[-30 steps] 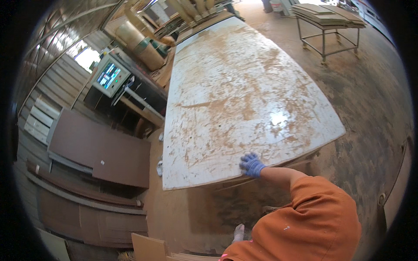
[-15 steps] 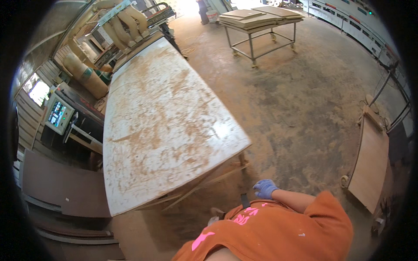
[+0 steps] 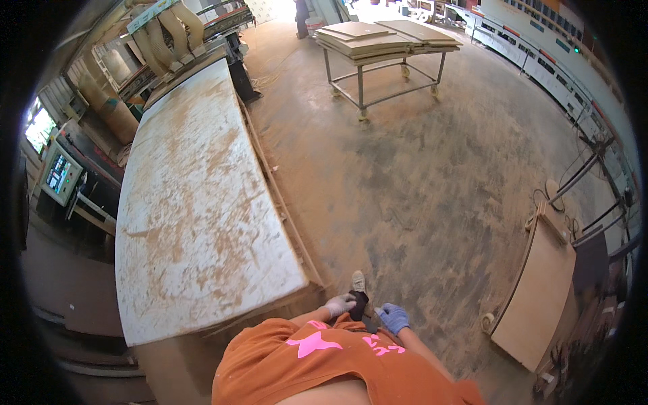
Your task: The person tears off individual labels from a roll and places them on a large wooden board on a machine table. They then lift the board and walk to another area in the workshop.
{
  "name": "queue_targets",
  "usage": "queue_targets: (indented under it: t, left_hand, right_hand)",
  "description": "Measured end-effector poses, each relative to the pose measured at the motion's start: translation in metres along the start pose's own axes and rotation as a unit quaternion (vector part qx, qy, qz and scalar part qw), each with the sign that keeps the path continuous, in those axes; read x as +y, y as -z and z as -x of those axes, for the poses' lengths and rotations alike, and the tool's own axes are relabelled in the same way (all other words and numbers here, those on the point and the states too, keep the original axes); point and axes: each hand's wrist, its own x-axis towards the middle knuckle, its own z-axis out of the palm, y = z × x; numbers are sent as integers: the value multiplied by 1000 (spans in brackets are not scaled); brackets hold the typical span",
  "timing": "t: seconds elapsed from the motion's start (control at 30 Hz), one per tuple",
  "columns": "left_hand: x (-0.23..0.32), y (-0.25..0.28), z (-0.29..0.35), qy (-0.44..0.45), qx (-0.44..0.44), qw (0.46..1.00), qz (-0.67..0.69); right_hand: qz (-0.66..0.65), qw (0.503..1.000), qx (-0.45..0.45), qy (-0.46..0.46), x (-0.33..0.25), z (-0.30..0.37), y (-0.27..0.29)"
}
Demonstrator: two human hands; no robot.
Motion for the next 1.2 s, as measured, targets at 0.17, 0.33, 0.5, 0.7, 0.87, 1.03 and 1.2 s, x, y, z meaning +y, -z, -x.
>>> queue_targets:
  t: [0.17, 0.33, 0.5, 0.7, 0.87, 1.03, 1.2]
  left_hand:
    - [11, 55, -88, 31, 4, 999, -8]
    - [57, 175, -149, 102, 15, 995, -6]
    - [85, 286, -205, 96, 95, 990, -26]
    - [73, 373, -295, 153, 186, 969, 55]
    - [83, 404, -344, 204, 188, 950, 143]
    - [101, 431, -410, 218, 303, 911, 174]
    - [80, 474, -464, 297, 185, 919, 179]
  right_hand:
    - [-113, 992, 45, 19, 5, -141, 71]
    - [-120, 986, 83, -85, 66, -257, 123]
    - [172, 973, 4, -151, 196, -300, 138]
    - [360, 920, -111, -112, 315, -404, 162]
    - [186, 952, -42, -241, 253, -571, 288]
    - [135, 989, -14, -59, 33, -791, 402]
    - [50, 987, -72, 131, -185, -961, 420]
